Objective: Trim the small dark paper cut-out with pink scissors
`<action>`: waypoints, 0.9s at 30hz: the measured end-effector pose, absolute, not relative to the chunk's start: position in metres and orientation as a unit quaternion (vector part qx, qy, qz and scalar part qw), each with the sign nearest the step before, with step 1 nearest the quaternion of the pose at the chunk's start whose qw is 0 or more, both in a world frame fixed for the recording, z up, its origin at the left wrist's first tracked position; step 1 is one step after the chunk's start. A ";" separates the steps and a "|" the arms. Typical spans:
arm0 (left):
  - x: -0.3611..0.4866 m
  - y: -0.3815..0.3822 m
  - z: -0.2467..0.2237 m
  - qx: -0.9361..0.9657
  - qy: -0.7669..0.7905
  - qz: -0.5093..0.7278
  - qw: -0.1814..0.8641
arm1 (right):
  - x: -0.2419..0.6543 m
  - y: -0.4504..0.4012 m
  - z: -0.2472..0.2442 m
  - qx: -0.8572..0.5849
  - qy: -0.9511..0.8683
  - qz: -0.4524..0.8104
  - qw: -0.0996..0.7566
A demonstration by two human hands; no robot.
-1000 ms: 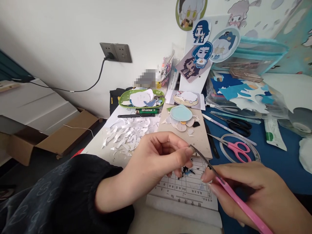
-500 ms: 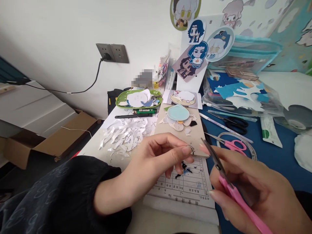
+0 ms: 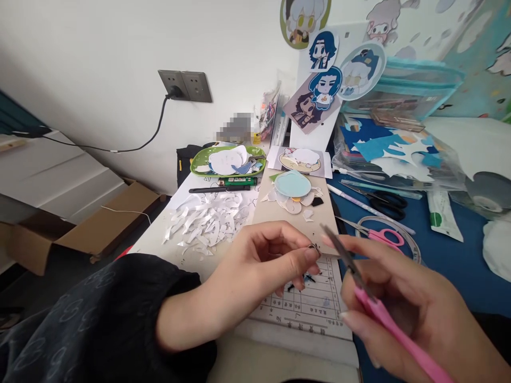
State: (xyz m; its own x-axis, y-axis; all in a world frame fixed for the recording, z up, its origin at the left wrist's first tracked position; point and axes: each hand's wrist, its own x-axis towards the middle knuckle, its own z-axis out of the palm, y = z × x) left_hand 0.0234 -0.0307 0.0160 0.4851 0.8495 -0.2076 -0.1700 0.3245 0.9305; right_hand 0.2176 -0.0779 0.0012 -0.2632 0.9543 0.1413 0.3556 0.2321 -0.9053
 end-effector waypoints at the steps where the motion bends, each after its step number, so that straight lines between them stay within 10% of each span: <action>1: 0.023 -0.031 0.017 0.465 0.373 0.350 0.722 | 0.219 -0.077 0.002 -0.479 -0.675 0.407 0.386; 27: 0.022 -0.032 0.020 0.490 0.366 0.394 0.686 | 0.216 -0.068 0.001 -0.482 -0.752 0.407 0.194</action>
